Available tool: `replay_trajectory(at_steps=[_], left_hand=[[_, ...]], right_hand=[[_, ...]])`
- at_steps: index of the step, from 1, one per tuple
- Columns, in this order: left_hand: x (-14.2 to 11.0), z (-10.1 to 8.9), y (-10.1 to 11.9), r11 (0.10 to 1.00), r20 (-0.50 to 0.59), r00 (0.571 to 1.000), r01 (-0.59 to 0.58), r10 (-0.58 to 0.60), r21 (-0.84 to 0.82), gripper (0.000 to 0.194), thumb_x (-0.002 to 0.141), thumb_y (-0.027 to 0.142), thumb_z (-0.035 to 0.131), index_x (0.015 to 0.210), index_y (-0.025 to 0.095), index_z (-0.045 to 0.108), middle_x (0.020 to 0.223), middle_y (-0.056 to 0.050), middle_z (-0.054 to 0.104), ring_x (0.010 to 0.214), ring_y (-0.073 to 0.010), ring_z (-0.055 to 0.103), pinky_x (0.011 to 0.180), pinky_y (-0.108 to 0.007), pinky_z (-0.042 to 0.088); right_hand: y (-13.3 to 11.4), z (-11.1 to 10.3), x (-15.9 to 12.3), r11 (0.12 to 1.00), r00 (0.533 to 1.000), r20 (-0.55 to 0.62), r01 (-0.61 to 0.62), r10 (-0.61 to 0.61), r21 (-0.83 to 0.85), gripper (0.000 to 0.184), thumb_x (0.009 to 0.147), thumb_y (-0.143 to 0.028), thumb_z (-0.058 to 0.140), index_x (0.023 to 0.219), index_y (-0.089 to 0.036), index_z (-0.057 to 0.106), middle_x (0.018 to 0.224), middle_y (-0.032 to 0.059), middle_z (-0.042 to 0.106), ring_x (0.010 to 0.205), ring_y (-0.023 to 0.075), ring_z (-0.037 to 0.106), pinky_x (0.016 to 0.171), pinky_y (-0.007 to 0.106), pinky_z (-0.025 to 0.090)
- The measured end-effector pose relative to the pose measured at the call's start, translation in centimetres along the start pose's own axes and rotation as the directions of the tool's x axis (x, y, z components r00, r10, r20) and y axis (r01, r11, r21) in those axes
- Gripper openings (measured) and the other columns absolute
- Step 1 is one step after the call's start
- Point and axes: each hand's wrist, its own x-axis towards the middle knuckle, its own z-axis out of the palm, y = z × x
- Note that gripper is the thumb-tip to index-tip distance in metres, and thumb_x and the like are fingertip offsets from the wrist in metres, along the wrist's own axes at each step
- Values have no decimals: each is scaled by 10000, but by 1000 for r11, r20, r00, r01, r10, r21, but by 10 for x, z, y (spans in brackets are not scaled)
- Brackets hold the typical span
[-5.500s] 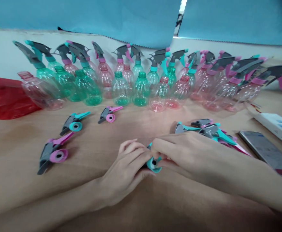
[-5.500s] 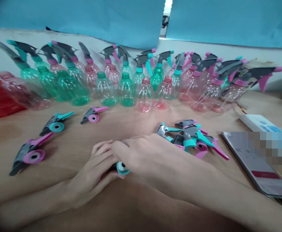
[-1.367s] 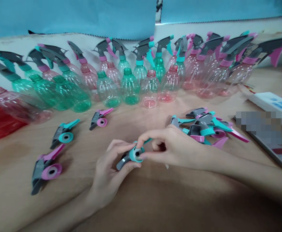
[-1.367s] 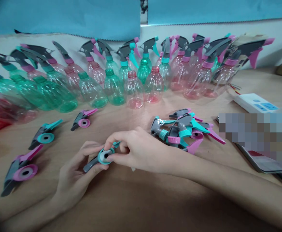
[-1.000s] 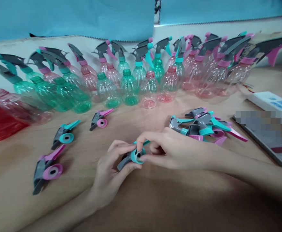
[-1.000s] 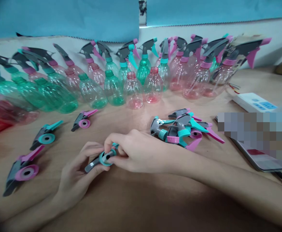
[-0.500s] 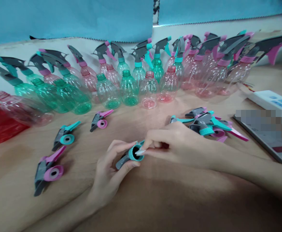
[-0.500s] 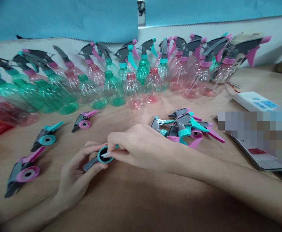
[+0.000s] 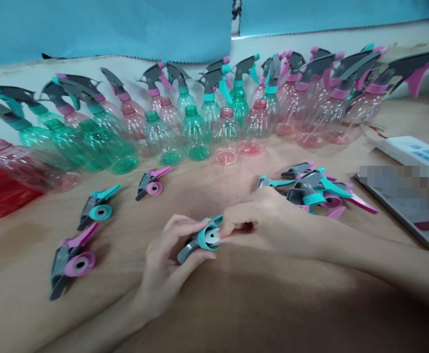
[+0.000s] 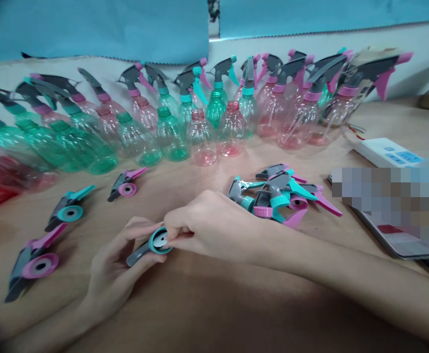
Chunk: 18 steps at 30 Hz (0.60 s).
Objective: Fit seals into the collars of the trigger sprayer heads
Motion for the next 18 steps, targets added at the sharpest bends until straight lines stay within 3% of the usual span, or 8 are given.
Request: replay_trajectory(at_steps=[6, 14, 18], left_hand=[[4, 0, 3, 990, 31, 993, -113, 111, 84, 310, 787, 189, 698, 1079, 235, 603, 874, -23, 652, 840, -177, 542, 711, -297, 460], [5, 0, 5, 986, 46, 989, -142, 139, 88, 282, 812, 247, 676, 1085, 247, 606, 874, -34, 670, 821, -184, 562, 689, -313, 474], [5, -1, 5, 988, 41, 991, -129, 126, 88, 259, 832, 253, 650, 1087, 248, 606, 878, -41, 675, 825, -187, 566, 698, -323, 479]], right_hand=[[2, -7, 4, 997, 992, 107, -65, 60, 46, 93, 800, -164, 636, 724, -157, 687, 604, -42, 651, 496, 46, 504, 526, 182, 350], [-5, -19, 7, 993, 946, 309, -113, 95, 42, 132, 842, -152, 591, 843, -190, 718, 712, -45, 700, 542, 51, 516, 650, 198, 387], [-10, -26, 5, 985, 915, 385, -160, 124, 63, 175, 902, -234, 526, 869, -218, 697, 747, -53, 701, 615, 65, 564, 717, 220, 386]])
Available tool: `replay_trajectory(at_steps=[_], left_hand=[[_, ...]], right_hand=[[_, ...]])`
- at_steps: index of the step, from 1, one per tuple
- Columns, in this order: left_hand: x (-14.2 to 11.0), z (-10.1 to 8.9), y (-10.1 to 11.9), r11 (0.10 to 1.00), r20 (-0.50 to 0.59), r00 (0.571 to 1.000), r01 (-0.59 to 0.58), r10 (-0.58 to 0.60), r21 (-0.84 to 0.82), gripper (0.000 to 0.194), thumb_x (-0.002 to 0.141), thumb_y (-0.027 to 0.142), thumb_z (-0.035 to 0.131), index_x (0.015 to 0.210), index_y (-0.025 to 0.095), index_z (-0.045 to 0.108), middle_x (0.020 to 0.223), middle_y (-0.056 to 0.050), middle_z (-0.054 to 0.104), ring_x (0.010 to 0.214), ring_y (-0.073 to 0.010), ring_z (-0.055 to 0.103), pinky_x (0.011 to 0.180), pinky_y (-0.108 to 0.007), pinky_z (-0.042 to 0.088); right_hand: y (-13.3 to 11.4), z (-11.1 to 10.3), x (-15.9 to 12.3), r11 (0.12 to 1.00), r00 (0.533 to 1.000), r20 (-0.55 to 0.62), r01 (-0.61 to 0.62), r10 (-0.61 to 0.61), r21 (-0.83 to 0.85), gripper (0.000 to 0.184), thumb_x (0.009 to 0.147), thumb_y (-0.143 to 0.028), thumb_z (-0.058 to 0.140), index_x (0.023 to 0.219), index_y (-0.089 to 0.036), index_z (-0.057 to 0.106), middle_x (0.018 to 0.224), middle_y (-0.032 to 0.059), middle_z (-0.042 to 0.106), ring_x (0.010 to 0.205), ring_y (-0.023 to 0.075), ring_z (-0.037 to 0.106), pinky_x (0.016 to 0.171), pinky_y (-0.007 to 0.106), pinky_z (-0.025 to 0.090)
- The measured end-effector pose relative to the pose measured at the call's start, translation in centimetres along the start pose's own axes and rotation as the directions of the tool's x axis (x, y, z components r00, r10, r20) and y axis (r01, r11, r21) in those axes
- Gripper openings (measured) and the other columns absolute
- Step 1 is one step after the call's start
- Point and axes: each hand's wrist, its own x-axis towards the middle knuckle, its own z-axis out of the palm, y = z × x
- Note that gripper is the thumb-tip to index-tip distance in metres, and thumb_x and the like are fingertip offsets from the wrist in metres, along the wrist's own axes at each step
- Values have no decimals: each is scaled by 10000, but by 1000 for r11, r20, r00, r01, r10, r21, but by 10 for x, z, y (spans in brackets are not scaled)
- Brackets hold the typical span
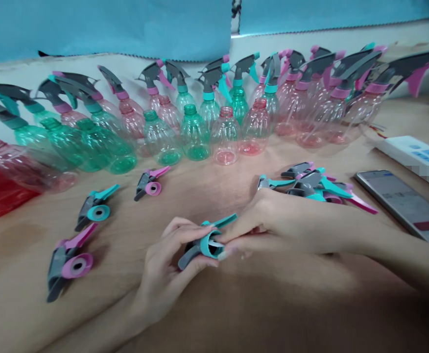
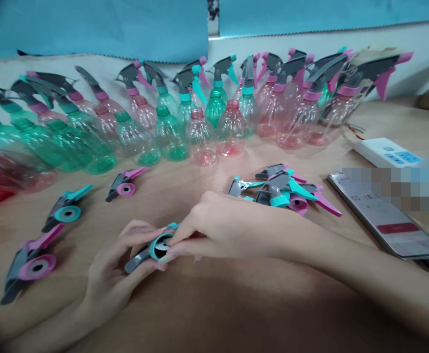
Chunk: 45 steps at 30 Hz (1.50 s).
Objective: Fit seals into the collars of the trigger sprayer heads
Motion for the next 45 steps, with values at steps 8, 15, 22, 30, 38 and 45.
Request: replay_trajectory(at_steps=[8, 15, 22, 30, 38, 45], left_hand=[[-4, 0, -3, 997, -25, 997, 67, -68, -29, 297, 802, 222, 682, 1088, 249, 609, 886, -34, 634, 808, -169, 558, 669, -281, 476], [-3, 0, -1, 997, -28, 998, 60, -61, -42, 236, 841, 251, 633, 1075, 240, 614, 856, -47, 628, 776, -174, 574, 647, -290, 483], [-3, 0, -2, 998, -31, 998, 57, -58, -15, 250, 807, 248, 674, 1048, 237, 610, 869, -42, 639, 808, -179, 564, 672, -295, 478], [-3, 1, -2, 999, -17, 999, 40, -40, -2, 274, 804, 227, 680, 1063, 240, 591, 874, -28, 621, 808, -164, 553, 664, -269, 466], [-4, 0, -3, 999, -8, 999, 38, -38, -3, 263, 822, 237, 662, 1071, 219, 580, 880, -26, 599, 809, -149, 544, 667, -247, 458], [-5, 1, -4, 1000, -11, 1000, 27, -27, -7, 270, 828, 248, 656, 1084, 222, 575, 882, -23, 596, 823, -151, 543, 676, -252, 461]], right_hand=[[-1, 7, 4, 996, 993, -96, -68, 73, 55, 200, 913, -252, 506, 908, -200, 699, 758, -41, 713, 649, 74, 620, 711, 217, 389], [2, 20, 3, 1000, 965, -263, 3, 1, 17, 98, 848, -217, 598, 882, -217, 690, 778, -52, 708, 632, 70, 604, 652, 210, 368], [7, 15, 6, 996, 969, -242, -40, 58, 78, 88, 829, -243, 616, 805, -178, 671, 681, -47, 669, 575, 60, 573, 569, 185, 377], [7, 12, 5, 999, 983, -181, -2, 10, 45, 100, 827, -181, 586, 864, -189, 679, 721, -70, 667, 580, 32, 563, 554, 143, 398], [8, 12, 2, 998, 976, -212, 29, -42, -64, 134, 810, -121, 580, 885, -183, 672, 746, -64, 666, 633, 37, 573, 611, 152, 401], [9, 14, 4, 986, 963, -246, 72, -108, -152, 146, 819, -123, 576, 900, -186, 680, 805, -58, 695, 698, 60, 600, 655, 185, 393]])
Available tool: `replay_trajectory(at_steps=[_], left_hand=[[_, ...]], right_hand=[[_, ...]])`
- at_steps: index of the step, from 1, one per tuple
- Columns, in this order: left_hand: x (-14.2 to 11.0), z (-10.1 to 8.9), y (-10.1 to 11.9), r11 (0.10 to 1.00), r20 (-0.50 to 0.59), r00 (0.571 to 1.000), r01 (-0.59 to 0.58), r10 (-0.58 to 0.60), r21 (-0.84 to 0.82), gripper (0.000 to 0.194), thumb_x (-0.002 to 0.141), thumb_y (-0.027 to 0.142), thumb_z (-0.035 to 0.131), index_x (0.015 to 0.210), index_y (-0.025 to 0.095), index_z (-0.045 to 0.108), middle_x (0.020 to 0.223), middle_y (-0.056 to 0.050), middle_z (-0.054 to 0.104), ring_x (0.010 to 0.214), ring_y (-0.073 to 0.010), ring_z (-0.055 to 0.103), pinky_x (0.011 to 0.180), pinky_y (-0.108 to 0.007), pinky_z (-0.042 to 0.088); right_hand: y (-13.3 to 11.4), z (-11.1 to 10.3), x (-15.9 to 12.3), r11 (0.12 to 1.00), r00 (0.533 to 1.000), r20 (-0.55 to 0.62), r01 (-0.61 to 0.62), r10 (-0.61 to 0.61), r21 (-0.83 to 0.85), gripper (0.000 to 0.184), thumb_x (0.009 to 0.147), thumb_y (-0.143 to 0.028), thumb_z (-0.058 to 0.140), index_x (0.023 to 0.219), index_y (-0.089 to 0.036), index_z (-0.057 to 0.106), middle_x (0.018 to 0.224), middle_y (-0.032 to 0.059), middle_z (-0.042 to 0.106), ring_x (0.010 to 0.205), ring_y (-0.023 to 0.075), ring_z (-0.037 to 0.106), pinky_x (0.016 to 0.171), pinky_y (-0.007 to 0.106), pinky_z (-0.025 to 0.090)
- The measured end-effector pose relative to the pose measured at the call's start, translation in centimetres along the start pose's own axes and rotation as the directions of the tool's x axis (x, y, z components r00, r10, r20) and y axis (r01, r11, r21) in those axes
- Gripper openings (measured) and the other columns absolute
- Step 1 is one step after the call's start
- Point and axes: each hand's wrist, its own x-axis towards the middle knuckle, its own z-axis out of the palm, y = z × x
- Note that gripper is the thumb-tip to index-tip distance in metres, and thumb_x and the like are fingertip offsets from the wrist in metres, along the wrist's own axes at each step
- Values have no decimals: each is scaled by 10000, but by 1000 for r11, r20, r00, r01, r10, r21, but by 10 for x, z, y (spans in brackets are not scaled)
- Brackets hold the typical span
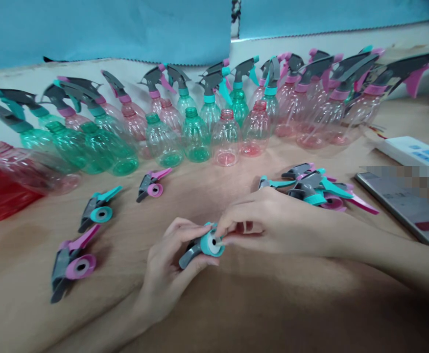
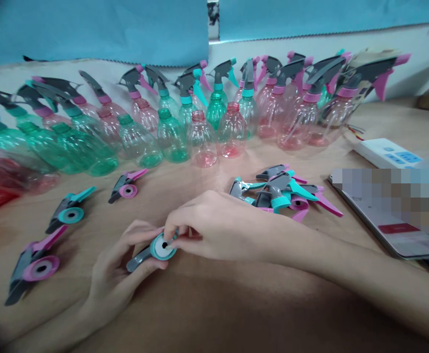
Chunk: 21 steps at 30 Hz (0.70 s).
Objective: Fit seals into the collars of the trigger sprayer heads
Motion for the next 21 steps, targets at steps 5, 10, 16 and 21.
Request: replay_trajectory(at_steps=[5, 10, 16, 21], left_hand=[[-1, 0, -2, 999, -10, 999, 47, -47, -12, 280, 817, 243, 669, 1084, 231, 583, 914, -27, 594, 837, -158, 546, 701, -271, 467], [-3, 1, -3, 994, -33, 995, 96, -98, -43, 292, 821, 238, 664, 1098, 240, 572, 946, -33, 588, 839, -153, 533, 706, -265, 470], [-1, 0, -2, 1000, -11, 1000, 21, -21, -8, 292, 811, 224, 676, 1087, 232, 579, 928, -31, 625, 839, -163, 528, 703, -281, 458], [-1, 0, -2, 1000, -13, 1000, 14, -14, -7, 286, 817, 237, 670, 1088, 231, 578, 944, -31, 633, 832, -162, 530, 695, -281, 458]], right_hand=[[1, 5, 0, 999, 1000, -22, -3, 2, -45, 134, 836, -160, 580, 914, -189, 685, 845, -34, 714, 763, 99, 630, 655, 213, 390], [1, 8, 1, 996, 998, -47, 39, -43, -78, 182, 842, -128, 552, 941, -174, 697, 836, -8, 712, 747, 108, 621, 642, 221, 380], [4, 8, 0, 997, 994, -78, 74, -77, -38, 184, 777, -74, 581, 863, -170, 712, 681, -47, 672, 563, 53, 517, 574, 196, 347], [6, 8, 0, 995, 993, -78, 82, -87, -59, 180, 759, -74, 596, 841, -181, 716, 651, -59, 653, 565, 51, 498, 564, 193, 332]])
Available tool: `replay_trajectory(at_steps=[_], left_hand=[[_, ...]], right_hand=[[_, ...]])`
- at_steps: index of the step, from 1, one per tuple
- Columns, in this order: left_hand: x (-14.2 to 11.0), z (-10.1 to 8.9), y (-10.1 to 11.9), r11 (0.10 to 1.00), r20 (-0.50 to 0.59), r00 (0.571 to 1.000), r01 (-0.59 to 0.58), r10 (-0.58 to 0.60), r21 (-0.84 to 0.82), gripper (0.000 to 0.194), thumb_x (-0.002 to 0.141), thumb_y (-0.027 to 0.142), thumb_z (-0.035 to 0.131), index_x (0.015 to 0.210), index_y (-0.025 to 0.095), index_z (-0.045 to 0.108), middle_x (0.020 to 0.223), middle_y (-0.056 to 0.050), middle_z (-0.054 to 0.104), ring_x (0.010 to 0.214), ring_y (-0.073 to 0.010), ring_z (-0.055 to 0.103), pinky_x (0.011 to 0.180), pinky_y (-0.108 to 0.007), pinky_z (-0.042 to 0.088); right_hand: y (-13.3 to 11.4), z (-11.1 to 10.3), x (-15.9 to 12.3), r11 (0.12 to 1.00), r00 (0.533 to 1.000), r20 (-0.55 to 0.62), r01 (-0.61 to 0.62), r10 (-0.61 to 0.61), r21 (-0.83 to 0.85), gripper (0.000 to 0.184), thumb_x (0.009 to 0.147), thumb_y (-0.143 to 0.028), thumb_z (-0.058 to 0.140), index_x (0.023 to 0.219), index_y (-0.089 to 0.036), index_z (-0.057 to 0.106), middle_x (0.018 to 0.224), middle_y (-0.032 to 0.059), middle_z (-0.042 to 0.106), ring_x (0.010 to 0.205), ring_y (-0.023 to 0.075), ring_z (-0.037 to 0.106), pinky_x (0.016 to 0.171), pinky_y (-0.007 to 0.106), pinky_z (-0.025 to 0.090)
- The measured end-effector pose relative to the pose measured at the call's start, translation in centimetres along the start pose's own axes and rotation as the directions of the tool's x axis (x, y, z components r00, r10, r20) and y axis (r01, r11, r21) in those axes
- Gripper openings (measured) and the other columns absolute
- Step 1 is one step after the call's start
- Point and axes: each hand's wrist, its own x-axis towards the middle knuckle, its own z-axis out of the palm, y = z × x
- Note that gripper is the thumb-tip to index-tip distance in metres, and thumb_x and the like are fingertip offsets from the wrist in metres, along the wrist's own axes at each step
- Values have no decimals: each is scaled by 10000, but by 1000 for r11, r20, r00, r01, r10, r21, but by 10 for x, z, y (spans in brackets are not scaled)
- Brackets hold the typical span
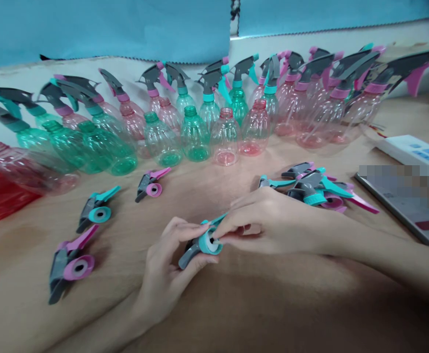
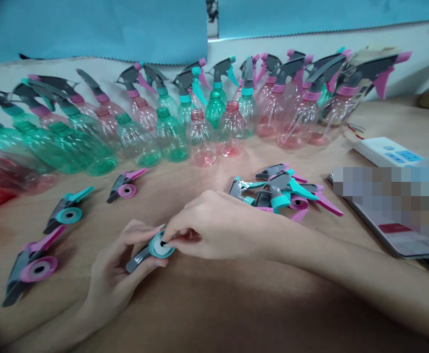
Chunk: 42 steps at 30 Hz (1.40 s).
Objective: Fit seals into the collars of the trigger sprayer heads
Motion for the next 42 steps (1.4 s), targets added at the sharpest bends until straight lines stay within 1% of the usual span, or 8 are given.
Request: replay_trajectory(at_steps=[9, 15, 19, 23, 28, 31, 34, 42], left_hand=[[0, 0, 1, 1000, -3, 1000, -19, 19, 9, 287, 811, 227, 678, 1079, 210, 578, 941, -34, 642, 837, -164, 531, 703, -289, 456], [0, 0, 1, 999, -4, 999, -37, 37, 8, 276, 823, 237, 664, 1085, 224, 577, 911, -29, 635, 810, -164, 538, 675, -287, 460], [0, 0, 1, 999, -4, 999, -36, 37, 20, 269, 826, 249, 661, 1080, 226, 577, 923, -35, 633, 805, -168, 541, 676, -298, 463], [1, 1, 1, 999, -12, 999, -34, 34, 6, 262, 828, 254, 658, 1075, 230, 576, 912, -39, 635, 806, -176, 546, 676, -311, 473], [2, 0, 2, 1000, -8, 1000, -2, 2, -8, 256, 823, 254, 662, 1066, 247, 581, 913, -40, 639, 805, -183, 555, 679, -326, 483], [2, -1, 3, 999, 2, 999, 34, -34, -34, 245, 830, 253, 653, 1067, 245, 589, 929, -44, 638, 815, -181, 555, 672, -314, 485], [2, -1, 3, 998, 13, 999, 39, -39, -54, 252, 831, 260, 652, 1076, 253, 594, 946, -44, 640, 819, -178, 544, 672, -301, 483], [5, -3, 1, 991, 31, 994, 110, -108, -81, 262, 827, 277, 653, 1085, 259, 614, 913, -31, 594, 784, -162, 551, 668, -278, 486]], right_hand=[[0, 1, 1, 1000, 1000, 6, -15, 15, 26, 199, 748, -84, 594, 876, -174, 717, 619, -55, 613, 551, 53, 500, 549, 195, 331], [-1, 6, 0, 997, 998, 22, -53, 52, 47, 175, 796, -124, 578, 916, -162, 700, 698, -31, 650, 585, 62, 537, 566, 196, 350], [-5, 9, -1, 997, 999, -9, -44, 44, 60, 159, 800, -123, 573, 905, -167, 684, 702, -35, 644, 575, 61, 521, 551, 190, 352], [-9, 11, -2, 1000, 999, -42, -31, 31, 1, 151, 814, -127, 557, 899, -160, 678, 744, -8, 668, 618, 89, 561, 562, 212, 366], [-10, 8, -3, 999, 1000, -21, -3, 2, -41, 173, 859, -150, 523, 950, -155, 671, 845, 30, 704, 710, 125, 623, 612, 235, 403], [-10, 5, -3, 995, 999, -12, 36, -37, -92, 176, 870, -158, 526, 978, -168, 665, 891, 24, 710, 748, 135, 630, 620, 243, 398], [-8, 2, -3, 992, 998, -3, 68, -69, -110, 164, 870, -140, 524, 936, -178, 670, 915, 10, 712, 781, 134, 628, 639, 239, 395], [-6, 2, -1, 974, 992, -10, 119, -123, -193, 191, 901, -165, 487, 885, -183, 677, 824, 1, 688, 721, 119, 600, 589, 237, 373]])
